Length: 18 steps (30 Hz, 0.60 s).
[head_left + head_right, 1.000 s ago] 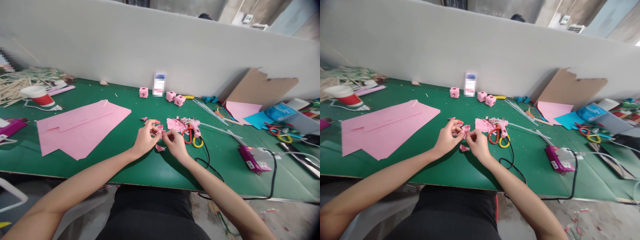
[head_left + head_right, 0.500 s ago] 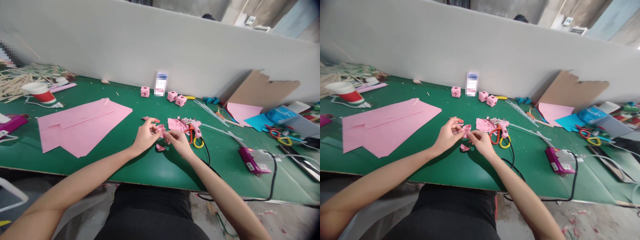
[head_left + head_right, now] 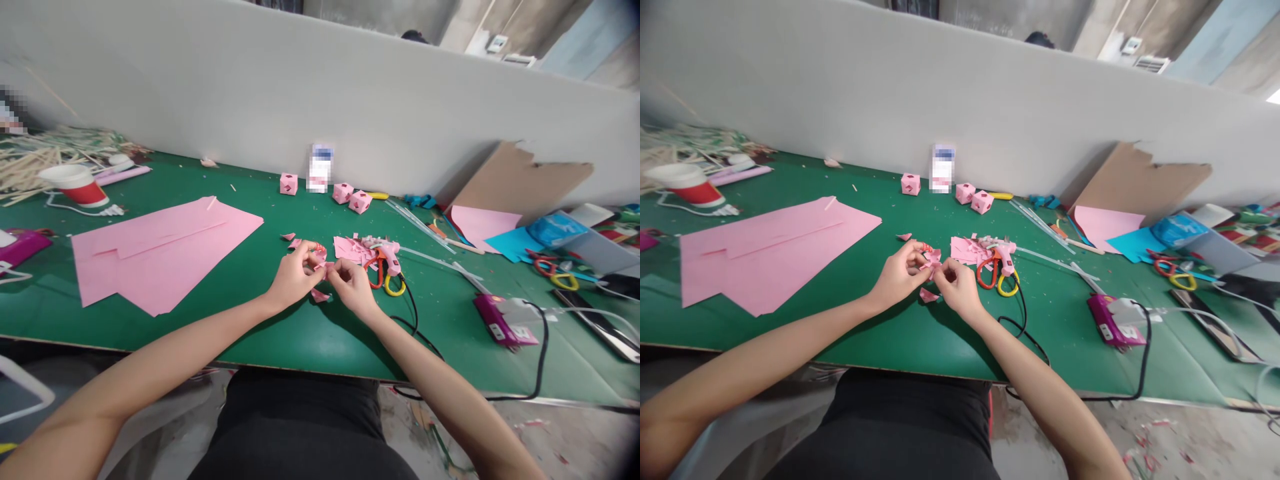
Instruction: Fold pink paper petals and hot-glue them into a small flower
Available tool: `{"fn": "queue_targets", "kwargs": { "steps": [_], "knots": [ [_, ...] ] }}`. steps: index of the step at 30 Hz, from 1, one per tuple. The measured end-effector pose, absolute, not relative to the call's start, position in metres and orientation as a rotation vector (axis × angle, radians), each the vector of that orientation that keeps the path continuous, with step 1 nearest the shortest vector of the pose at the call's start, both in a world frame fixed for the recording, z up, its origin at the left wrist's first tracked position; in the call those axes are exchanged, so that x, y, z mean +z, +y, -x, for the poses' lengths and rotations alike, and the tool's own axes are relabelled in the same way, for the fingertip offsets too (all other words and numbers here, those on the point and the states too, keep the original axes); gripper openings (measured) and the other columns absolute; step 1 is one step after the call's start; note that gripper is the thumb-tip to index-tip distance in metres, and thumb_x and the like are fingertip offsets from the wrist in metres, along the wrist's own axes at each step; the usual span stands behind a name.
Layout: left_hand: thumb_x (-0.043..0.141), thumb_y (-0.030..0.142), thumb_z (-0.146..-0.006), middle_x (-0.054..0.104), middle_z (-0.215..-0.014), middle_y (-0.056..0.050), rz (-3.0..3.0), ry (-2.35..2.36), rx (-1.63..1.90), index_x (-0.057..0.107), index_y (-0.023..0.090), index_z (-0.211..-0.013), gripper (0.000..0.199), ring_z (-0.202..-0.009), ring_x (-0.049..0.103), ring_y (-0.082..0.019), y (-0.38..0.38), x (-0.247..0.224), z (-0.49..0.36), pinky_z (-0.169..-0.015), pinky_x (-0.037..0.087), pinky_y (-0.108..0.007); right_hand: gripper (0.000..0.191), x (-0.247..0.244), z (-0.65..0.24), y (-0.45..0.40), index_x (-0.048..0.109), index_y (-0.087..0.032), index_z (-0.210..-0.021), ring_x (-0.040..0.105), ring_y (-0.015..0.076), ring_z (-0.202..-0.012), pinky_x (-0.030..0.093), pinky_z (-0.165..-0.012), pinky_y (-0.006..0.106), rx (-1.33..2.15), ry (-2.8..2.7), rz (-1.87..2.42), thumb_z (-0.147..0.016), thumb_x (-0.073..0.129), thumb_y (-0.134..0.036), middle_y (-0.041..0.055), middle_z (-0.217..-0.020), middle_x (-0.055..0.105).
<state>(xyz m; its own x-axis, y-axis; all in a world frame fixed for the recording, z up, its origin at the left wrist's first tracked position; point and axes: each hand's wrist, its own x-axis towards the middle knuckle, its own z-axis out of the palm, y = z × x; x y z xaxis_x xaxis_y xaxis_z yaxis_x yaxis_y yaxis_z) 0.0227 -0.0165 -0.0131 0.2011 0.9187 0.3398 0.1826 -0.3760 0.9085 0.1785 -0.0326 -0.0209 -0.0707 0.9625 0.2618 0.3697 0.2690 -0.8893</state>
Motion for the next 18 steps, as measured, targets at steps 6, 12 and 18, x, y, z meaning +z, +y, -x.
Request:
{"fn": "queue_targets", "kwargs": {
  "steps": [6, 12, 18],
  "knots": [
    [0.066, 0.022, -0.080, 0.070, -0.092, -0.006, -1.693, 1.081, 1.232, 0.053, 0.018, -0.108, 0.031, -0.084, 0.071, -0.018, -0.006, -0.019, -0.018, -0.069, 0.059, -0.028, 0.034, -0.020, -0.181, -0.031, 0.062, -0.019, -0.073, 0.057, 0.0136, -0.055, 0.042, -0.054, 0.025, 0.926, -1.654, 1.285, -0.090, 0.052, -0.048, 0.0009, -0.065, 0.065],
    [0.067, 0.024, -0.080, 0.071, -0.090, -0.005, -1.692, 1.079, 1.167, 0.052, 0.018, -0.108, 0.033, -0.078, 0.071, -0.017, 0.001, -0.022, -0.014, -0.071, 0.058, -0.029, 0.031, -0.018, -0.183, -0.032, 0.062, -0.019, -0.077, 0.054, 0.0129, -0.055, 0.038, -0.053, 0.024, 0.687, -1.778, 1.359, -0.093, 0.048, -0.041, -0.0003, -0.063, 0.062],
    [0.067, 0.022, -0.079, 0.071, -0.091, -0.004, -1.715, 1.090, 1.187, 0.052, 0.019, -0.109, 0.033, -0.083, 0.071, -0.017, -0.002, -0.016, -0.014, -0.071, 0.056, -0.027, 0.022, -0.025, -0.181, -0.031, 0.056, -0.020, -0.073, 0.050, 0.0121, -0.054, 0.037, -0.053, 0.024, 0.737, -1.828, 1.293, -0.088, 0.052, -0.036, -0.0026, -0.061, 0.058]
  ]
}}
